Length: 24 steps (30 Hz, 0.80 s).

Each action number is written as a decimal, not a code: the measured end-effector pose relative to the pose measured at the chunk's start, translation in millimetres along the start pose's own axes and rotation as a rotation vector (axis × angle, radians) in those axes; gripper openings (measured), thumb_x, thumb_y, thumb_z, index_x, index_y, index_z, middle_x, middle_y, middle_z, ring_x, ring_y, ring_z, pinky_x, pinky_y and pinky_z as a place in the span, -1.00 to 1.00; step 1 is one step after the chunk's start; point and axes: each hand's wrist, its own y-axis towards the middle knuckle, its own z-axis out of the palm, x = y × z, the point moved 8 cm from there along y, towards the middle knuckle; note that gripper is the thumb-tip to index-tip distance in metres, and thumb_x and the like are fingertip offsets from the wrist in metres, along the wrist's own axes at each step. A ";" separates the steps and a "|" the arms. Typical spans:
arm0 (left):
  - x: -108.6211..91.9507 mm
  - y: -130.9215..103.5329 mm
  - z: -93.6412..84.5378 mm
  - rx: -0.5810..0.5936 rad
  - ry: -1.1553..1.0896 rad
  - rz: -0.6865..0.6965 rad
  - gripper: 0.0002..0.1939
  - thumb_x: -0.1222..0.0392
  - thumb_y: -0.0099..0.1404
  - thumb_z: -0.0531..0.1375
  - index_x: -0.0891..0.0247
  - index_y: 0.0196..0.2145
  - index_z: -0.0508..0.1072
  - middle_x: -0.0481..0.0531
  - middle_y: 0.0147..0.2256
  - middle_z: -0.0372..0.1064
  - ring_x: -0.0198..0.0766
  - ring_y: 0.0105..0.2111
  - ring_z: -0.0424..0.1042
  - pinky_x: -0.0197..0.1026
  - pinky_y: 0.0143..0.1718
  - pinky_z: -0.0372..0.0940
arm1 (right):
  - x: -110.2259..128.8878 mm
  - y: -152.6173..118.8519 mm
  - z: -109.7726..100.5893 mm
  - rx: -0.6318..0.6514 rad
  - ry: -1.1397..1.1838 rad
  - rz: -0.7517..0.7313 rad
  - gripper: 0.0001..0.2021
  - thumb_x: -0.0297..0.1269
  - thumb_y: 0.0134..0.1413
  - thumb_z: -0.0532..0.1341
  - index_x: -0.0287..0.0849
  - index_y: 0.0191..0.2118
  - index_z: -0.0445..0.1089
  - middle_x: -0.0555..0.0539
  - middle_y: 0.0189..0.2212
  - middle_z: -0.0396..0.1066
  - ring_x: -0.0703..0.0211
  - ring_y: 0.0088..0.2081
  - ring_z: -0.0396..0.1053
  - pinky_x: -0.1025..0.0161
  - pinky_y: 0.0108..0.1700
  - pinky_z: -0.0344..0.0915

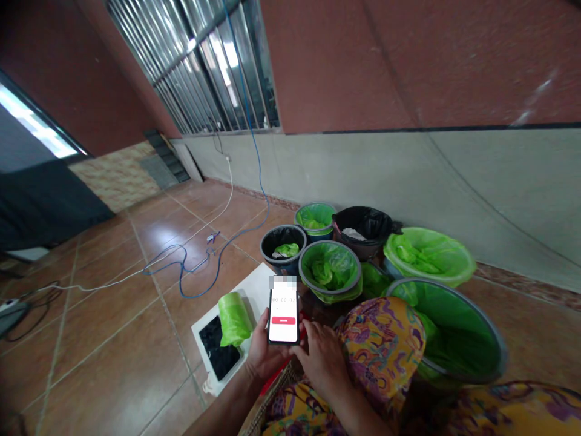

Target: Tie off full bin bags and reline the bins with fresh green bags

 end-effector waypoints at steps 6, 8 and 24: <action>-0.9 -2.0 -0.8 -0.018 -0.016 0.015 -0.40 -0.16 0.40 -0.01 0.46 0.02 0.47 0.29 -0.12 0.53 -0.01 -0.17 0.52 0.00 -0.16 0.36 | 0.1 1.0 1.9 0.045 -0.002 0.021 -0.67 -0.28 0.06 0.23 -0.20 -0.03 0.37 -0.14 -0.12 0.50 -0.02 -0.05 0.40 0.04 0.06 0.20; -1.6 -3.0 -1.7 -0.029 -0.025 0.024 -0.42 -0.14 0.40 0.00 0.44 0.02 0.47 0.28 -0.14 0.54 -0.01 -0.17 0.52 0.01 -0.15 0.36 | -0.6 1.2 2.5 0.048 -0.011 0.026 -0.66 -0.26 0.04 0.25 -0.18 -0.03 0.37 -0.13 -0.11 0.50 -0.03 -0.05 0.40 0.04 0.06 0.20; -1.3 4.4 -31.1 -0.082 -0.097 0.040 -0.40 -0.18 0.38 0.02 0.40 0.08 0.44 0.30 -0.07 0.51 0.01 -0.10 0.50 0.01 -0.07 0.34 | -0.1 22.2 18.0 0.330 0.002 0.137 -0.70 -0.27 0.02 0.22 -0.19 -0.09 0.40 -0.16 -0.11 0.47 0.00 -0.10 0.44 0.12 -0.06 0.24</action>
